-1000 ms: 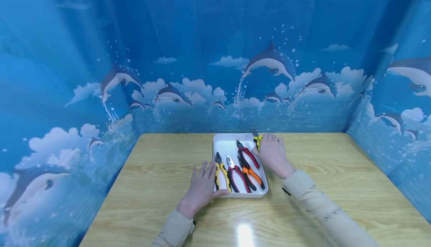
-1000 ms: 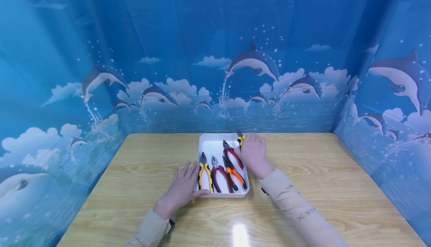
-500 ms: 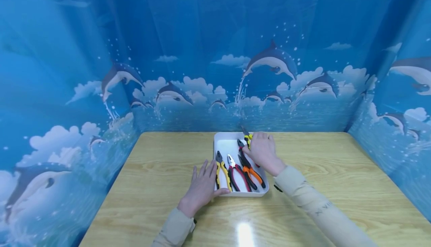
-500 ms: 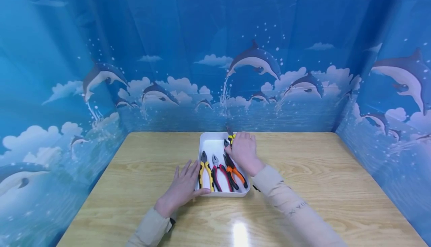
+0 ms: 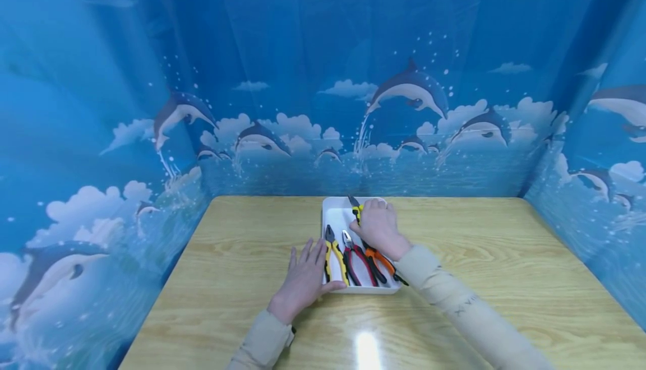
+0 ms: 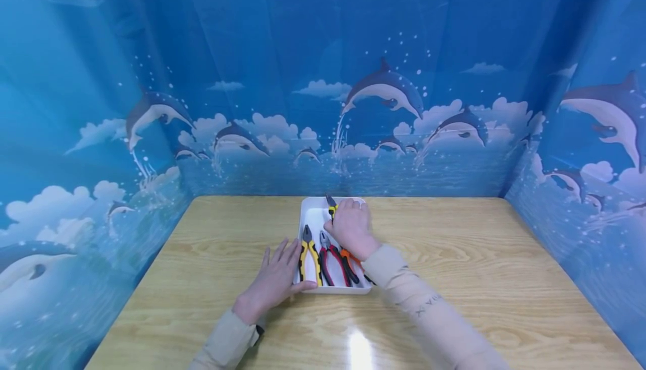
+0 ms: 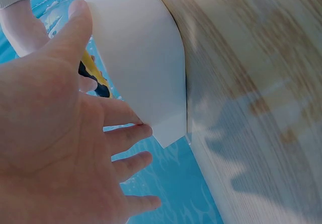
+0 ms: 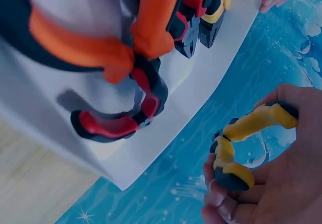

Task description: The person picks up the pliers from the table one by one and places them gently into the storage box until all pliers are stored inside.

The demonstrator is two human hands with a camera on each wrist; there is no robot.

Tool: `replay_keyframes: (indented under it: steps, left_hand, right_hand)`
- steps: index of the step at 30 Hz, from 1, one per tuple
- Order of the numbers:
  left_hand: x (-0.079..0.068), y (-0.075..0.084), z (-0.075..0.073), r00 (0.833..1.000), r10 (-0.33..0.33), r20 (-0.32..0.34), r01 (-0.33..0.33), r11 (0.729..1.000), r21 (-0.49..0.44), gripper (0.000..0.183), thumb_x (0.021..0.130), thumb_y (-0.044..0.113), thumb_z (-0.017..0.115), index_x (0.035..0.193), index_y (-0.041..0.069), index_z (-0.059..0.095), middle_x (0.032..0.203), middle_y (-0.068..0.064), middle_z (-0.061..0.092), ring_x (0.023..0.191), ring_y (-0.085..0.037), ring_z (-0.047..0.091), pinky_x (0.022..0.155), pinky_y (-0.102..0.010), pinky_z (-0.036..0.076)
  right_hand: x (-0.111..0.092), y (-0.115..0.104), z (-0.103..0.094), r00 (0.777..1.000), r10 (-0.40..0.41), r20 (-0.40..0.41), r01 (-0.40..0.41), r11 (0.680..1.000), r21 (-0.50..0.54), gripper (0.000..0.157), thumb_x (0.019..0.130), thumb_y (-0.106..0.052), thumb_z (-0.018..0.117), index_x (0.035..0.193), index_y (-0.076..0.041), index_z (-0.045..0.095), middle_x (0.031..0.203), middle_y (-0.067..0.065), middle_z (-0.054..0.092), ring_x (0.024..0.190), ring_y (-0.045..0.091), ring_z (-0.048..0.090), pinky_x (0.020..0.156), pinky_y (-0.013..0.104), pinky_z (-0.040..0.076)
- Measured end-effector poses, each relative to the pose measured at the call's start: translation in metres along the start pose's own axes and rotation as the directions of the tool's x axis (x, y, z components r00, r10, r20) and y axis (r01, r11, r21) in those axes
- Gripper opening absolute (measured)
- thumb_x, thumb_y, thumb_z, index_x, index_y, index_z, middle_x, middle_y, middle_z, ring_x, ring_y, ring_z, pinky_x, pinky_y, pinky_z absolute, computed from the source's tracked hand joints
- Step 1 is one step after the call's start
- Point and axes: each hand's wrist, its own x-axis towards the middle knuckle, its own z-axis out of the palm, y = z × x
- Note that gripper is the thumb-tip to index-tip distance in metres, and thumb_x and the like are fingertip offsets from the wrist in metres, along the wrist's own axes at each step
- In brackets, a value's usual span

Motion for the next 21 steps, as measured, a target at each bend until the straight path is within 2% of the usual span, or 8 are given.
replay_keyframes:
  steps: [3, 8, 10, 15, 18, 21]
  left_hand:
    - [0.000, 0.000, 0.000, 1.000, 0.001, 0.001, -0.001, 1.000, 0.004, 0.101, 0.090, 0.068, 0.057, 0.157, -0.001, 0.029, 0.165, -0.019, 0.023, 0.153, -0.042, 0.018, 0.120, -0.068, 0.015]
    - [0.000, 0.000, 0.000, 1.000, -0.001, -0.002, 0.001, 1.000, 0.004, 0.100, 0.090, 0.068, 0.058, 0.157, -0.002, 0.029, 0.165, -0.019, 0.024, 0.153, -0.042, 0.018, 0.120, -0.068, 0.015]
    - [0.000, 0.000, 0.000, 1.000, -0.001, -0.004, 0.001, 1.000, 0.004, 0.100, 0.090, 0.067, 0.058, 0.157, -0.002, 0.030, 0.165, -0.019, 0.024, 0.152, -0.042, 0.019, 0.120, -0.068, 0.015]
    - [0.000, 0.001, -0.001, 1.000, -0.009, -0.002, 0.009, 1.000, 0.003, 0.100, 0.090, 0.067, 0.059, 0.157, -0.001, 0.030, 0.165, -0.019, 0.025, 0.153, -0.042, 0.019, 0.120, -0.068, 0.015]
    - [0.000, 0.001, -0.001, 1.000, -0.011, 0.000, 0.011, 1.000, 0.001, 0.100, 0.090, 0.067, 0.058, 0.157, -0.001, 0.030, 0.165, -0.019, 0.024, 0.153, -0.041, 0.018, 0.120, -0.068, 0.015]
    - [0.000, 0.001, -0.001, 1.000, -0.001, -0.007, 0.001, 1.000, 0.004, 0.099, 0.091, 0.067, 0.058, 0.157, -0.002, 0.030, 0.165, -0.019, 0.025, 0.153, -0.041, 0.019, 0.120, -0.068, 0.015]
  right_hand:
    - [0.003, -0.004, 0.004, 1.000, -0.006, 0.017, 0.007, 1.000, -0.016, 0.064, 0.095, -0.053, 0.062, 0.113, 0.008, 0.060, 0.102, 0.020, 0.063, 0.098, 0.033, 0.062, 0.095, 0.050, 0.051]
    - [0.003, -0.009, 0.013, 0.999, -0.028, 0.027, 0.029, 0.999, -0.022, 0.060, 0.094, -0.053, 0.063, 0.103, 0.006, 0.062, 0.091, 0.016, 0.061, 0.090, 0.031, 0.063, 0.090, 0.049, 0.052]
    - [0.003, -0.010, 0.015, 0.999, -0.038, 0.024, 0.038, 0.999, -0.003, 0.059, 0.094, -0.051, 0.064, 0.105, 0.008, 0.063, 0.091, 0.017, 0.062, 0.090, 0.033, 0.063, 0.089, 0.049, 0.052]
    - [0.002, -0.015, 0.015, 0.996, -0.058, 0.069, 0.058, 0.998, 0.008, 0.071, 0.095, -0.052, 0.062, 0.122, 0.013, 0.061, 0.104, 0.022, 0.066, 0.101, 0.036, 0.064, 0.095, 0.050, 0.051]
    - [0.005, -0.018, 0.016, 0.992, -0.046, 0.115, 0.045, 0.999, 0.011, 0.070, 0.094, -0.052, 0.063, 0.121, 0.013, 0.062, 0.103, 0.022, 0.066, 0.099, 0.035, 0.064, 0.096, 0.049, 0.050]
    - [0.007, -0.021, 0.019, 0.991, -0.036, 0.129, 0.035, 0.999, 0.010, 0.064, 0.093, -0.049, 0.065, 0.111, 0.012, 0.064, 0.097, 0.020, 0.065, 0.093, 0.033, 0.064, 0.093, 0.048, 0.051]
